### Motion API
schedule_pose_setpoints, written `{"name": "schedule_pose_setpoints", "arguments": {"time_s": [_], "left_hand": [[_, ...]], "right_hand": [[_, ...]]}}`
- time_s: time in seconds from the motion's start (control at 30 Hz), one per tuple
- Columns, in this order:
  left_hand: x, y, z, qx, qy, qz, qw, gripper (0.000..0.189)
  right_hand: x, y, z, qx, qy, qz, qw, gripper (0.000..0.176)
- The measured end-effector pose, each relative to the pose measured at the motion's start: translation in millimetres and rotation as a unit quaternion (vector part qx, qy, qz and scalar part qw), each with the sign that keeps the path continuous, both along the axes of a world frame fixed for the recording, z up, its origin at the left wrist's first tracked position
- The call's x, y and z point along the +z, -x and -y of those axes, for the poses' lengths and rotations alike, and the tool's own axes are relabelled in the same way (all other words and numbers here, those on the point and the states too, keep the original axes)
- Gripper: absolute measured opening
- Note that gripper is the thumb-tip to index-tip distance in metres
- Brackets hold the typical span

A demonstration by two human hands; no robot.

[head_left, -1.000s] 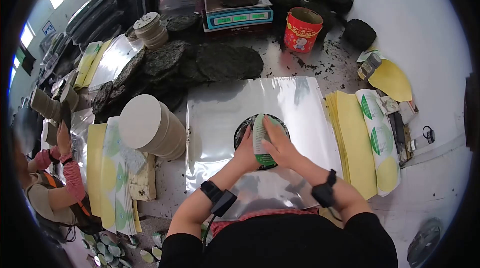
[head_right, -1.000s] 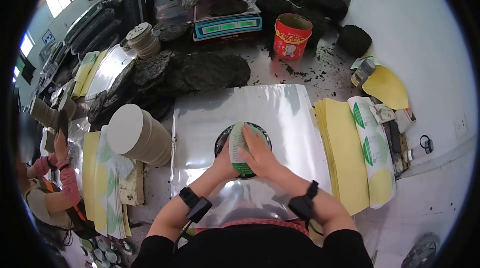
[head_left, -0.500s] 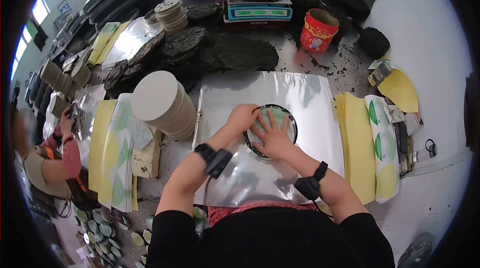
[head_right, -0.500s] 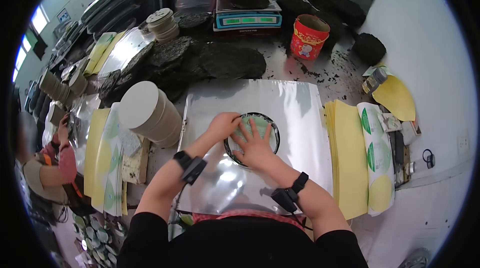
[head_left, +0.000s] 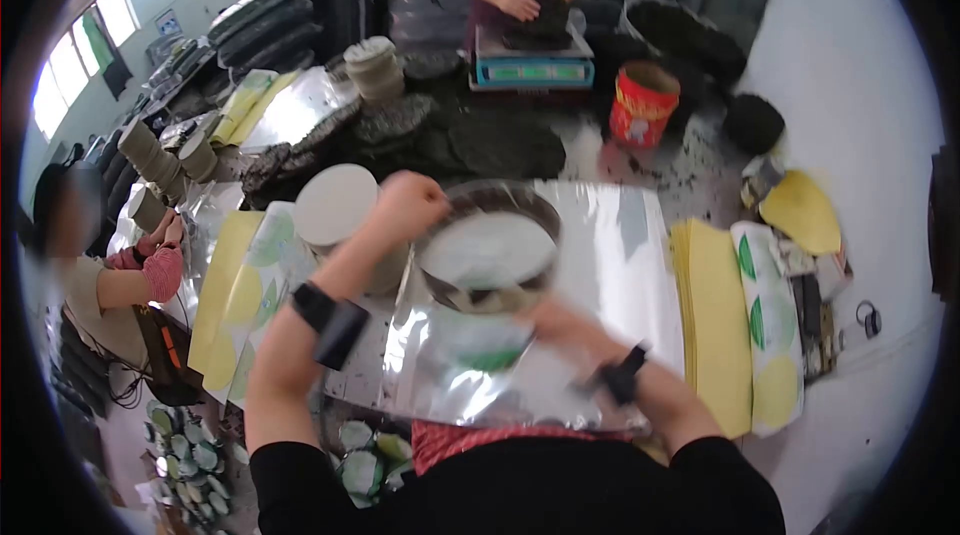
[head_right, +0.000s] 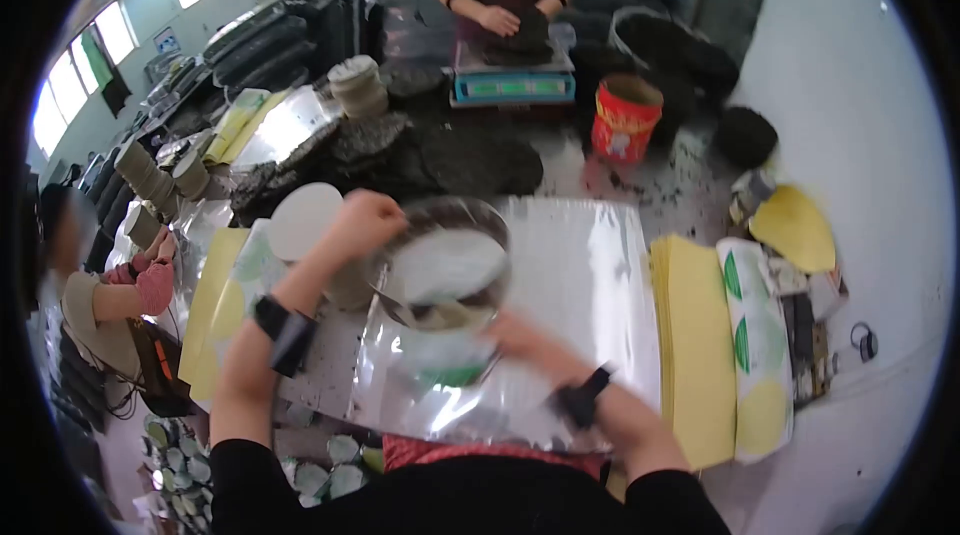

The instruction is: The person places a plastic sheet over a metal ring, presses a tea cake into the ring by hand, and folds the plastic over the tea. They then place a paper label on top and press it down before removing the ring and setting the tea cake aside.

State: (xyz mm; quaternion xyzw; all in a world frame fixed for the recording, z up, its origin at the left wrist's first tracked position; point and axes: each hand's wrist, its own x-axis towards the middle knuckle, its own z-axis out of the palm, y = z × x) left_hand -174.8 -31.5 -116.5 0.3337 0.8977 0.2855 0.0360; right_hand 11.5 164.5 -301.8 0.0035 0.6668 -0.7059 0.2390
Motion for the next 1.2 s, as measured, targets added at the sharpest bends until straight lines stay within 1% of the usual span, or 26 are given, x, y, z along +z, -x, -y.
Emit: {"name": "schedule_pose_setpoints", "arguments": {"time_s": [0.03,0.07,0.13,0.17,0.2,0.23,0.27,0.33,0.37,0.4,0.43,0.47,0.53,0.6,0.63,0.67,0.73,0.77,0.8,0.83,0.87,0.9,0.93,1.03,1.1,1.2], "left_hand": [[-19.6,-2.6,-19.1,-0.014,0.034,0.008,0.999,0.019],[-39.4,-11.9,-38.4,-0.036,0.057,0.01,0.998,0.02],[-95.3,-24.6,-62.6,-0.097,0.056,0.009,0.994,0.025],[-119.8,-31.9,-61.4,-0.104,0.013,0.011,0.994,0.026],[-123.4,-34.7,-50.9,-0.099,-0.031,0.251,0.962,0.027],[-153.5,-25.8,-26.1,-0.144,-0.06,0.223,0.962,0.027],[-154.5,-29.0,0.3,-0.116,0.049,0.11,0.986,0.026],[-179.8,-35.6,70.2,-0.219,0.102,0.049,0.969,0.026],[-176.5,-47.3,91.5,-0.299,0.086,0.069,0.948,0.024],[-246.0,-48.0,119.4,-0.253,-0.076,0.344,0.901,0.02],[-144.2,-112.7,111.9,-0.411,-0.032,-0.063,0.909,0.016],[-186.4,-128.8,126.6,-0.409,-0.051,-0.023,0.911,0.015],[-188.5,-146.4,124.6,-0.342,-0.05,0.021,0.938,0.011],[-184.3,-144.3,125.9,-0.319,-0.037,0.033,0.946,0.012],[-186.5,-141.9,126.2,-0.326,-0.029,0.018,0.945,0.01],[-185.4,-139.9,125.9,-0.333,-0.048,0.094,0.937,0.01],[-197.4,-128.1,124.3,-0.378,0.049,0.048,0.923,0.006],[-226.9,-119.3,119.5,-0.284,0.062,0.22,0.931,0.009],[-208.2,-126.9,106.1,-0.179,0.077,0.387,0.901,0.016],[-184.6,-125.7,99.4,-0.232,0.096,0.353,0.901,0.016],[-116.3,-123.6,78.4,-0.287,0.11,0.315,0.898,0.017],[-133.0,-104.6,78.0,-0.381,0.09,0.18,0.903,0.024],[-147.3,-98.0,80.6,-0.443,0.111,0.027,0.889,0.029],[-146.9,-135.6,120.0,-0.414,0.105,0.071,0.901,0.04],[-180.8,-142.7,129.5,-0.343,0.053,0.129,0.929,0.029],[-194.7,-143.9,135.1,-0.308,-0.007,0.128,0.943,0.016]], "right_hand": [[-22.0,2.7,51.3,0.189,-0.149,-0.139,0.961,0.023],[-17.3,-11.8,90.3,0.266,-0.038,-0.12,0.956,0.025],[-6.5,-40.7,168.3,0.422,0.178,-0.015,0.889,0.035],[59.4,-38.7,151.1,0.455,0.093,-0.13,0.876,0.035],[101.0,-26.5,125.0,0.473,0.011,-0.243,0.847,0.036],[112.5,-9.4,81.2,0.356,-0.074,-0.256,0.895,0.042],[104.3,-2.2,35.5,0.155,-0.163,-0.379,0.898,0.048],[67.3,10.6,-67.8,-0.139,-0.363,-0.387,0.836,0.064],[68.3,-8.5,-93.5,-0.217,-0.394,-0.286,0.846,0.08],[12.1,-21.3,-123.7,-0.162,-0.436,-0.215,0.859,0.09],[-29.8,-34.0,-123.8,-0.101,-0.473,-0.136,0.864,0.1],[-69.6,-45.5,-124.8,-0.146,-0.389,-0.16,0.896,0.104],[-74.6,-44.8,-107.1,-0.199,-0.402,-0.134,0.884,0.088],[-21.6,-42.5,-73.4,-0.328,-0.371,-0.014,0.869,0.075],[6.4,-48.4,-75.6,-0.347,-0.251,-0.054,0.902,0.075],[23.9,-50.9,-80.2,-0.363,-0.128,-0.095,0.918,0.075],[30.1,-51.0,-107.7,-0.392,-0.052,-0.154,0.906,0.075],[43.1,-51.6,-112.1,-0.396,-0.139,-0.174,0.891,0.075],[23.3,-44.9,-128.4,-0.352,-0.3,-0.269,0.844,0.077],[1.7,-45.6,-134.1,-0.378,-0.208,-0.147,0.89,0.077],[2.2,-43.7,-133.1,-0.398,-0.112,-0.025,0.91,0.077],[-24.9,-43.5,-139.3,-0.382,-0.203,-0.145,0.89,0.079],[-43.4,-44.0,-153.6,-0.353,-0.18,-0.15,0.906,0.079],[-48.1,-49.2,-160.2,-0.326,-0.152,-0.137,0.923,0.078],[-77.9,-46.3,-166.7,-0.355,-0.125,-0.143,0.915,0.077],[-1.6,-50.6,-124.1,-0.454,0.044,-0.104,0.884,0.077]]}}
